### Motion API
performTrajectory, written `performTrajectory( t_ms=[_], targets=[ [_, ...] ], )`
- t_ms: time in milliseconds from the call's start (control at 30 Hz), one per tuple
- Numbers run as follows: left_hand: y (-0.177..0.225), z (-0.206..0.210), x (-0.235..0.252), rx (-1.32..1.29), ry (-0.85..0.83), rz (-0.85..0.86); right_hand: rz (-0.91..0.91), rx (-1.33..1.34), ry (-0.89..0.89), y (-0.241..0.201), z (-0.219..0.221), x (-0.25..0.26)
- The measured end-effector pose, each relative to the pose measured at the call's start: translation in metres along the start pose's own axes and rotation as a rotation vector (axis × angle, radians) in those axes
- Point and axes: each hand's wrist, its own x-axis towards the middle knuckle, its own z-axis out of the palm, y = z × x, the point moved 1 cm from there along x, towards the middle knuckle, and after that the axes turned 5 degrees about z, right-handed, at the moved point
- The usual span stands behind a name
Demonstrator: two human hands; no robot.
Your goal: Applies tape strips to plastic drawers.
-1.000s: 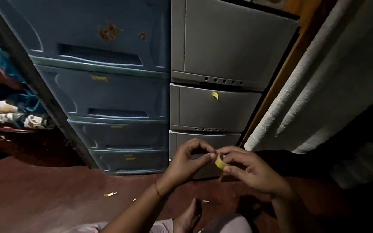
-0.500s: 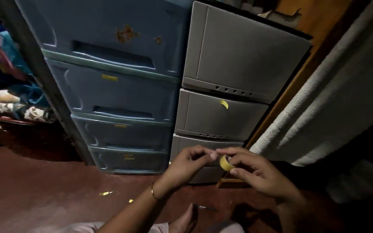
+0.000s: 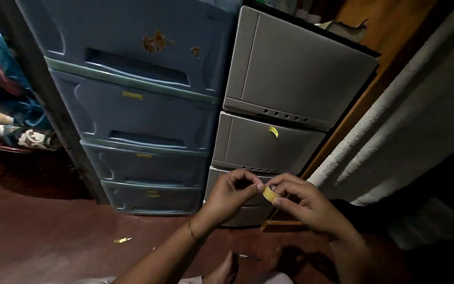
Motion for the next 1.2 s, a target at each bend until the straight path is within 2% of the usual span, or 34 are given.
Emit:
performTrajectory(
  t_ms=[100, 267, 367, 533, 767, 967, 1200],
  targets=[
    [0.001, -0.005, 0.019, 0.141, 0.055, 0.051, 0.003, -0.032, 0.029, 0.002, -0.005, 0.019],
    [0.0, -0.011, 0.058, 0.387, 0.204, 0.23, 0.126, -0.135, 0.122, -0.003, -0.016, 0.058],
    [-0.003, -0.015, 0.077, 0.474, 0.269, 0.246, 0.194, -0.213, 0.176, 0.002, -0.023, 0.077],
    [-0.015, -0.006, 0.098, 0.488, 0.297, 0.192, 0.299, -0.248, 0.183, 0.023, -0.039, 0.083],
    [-0.032, 0.007, 0.119, 0.567, 0.32, 0.303, 0.345, -0.144, 0.208, 0.054, -0.061, 0.084],
    [-0.041, 0.017, 0.126, 0.624, 0.389, 0.352, 0.33, -0.121, 0.192, 0.063, -0.071, 0.086],
    [-0.048, 0.033, 0.118, 0.37, 0.334, 0.343, 0.299, -0.005, 0.083, 0.068, -0.083, 0.083]
  ],
)
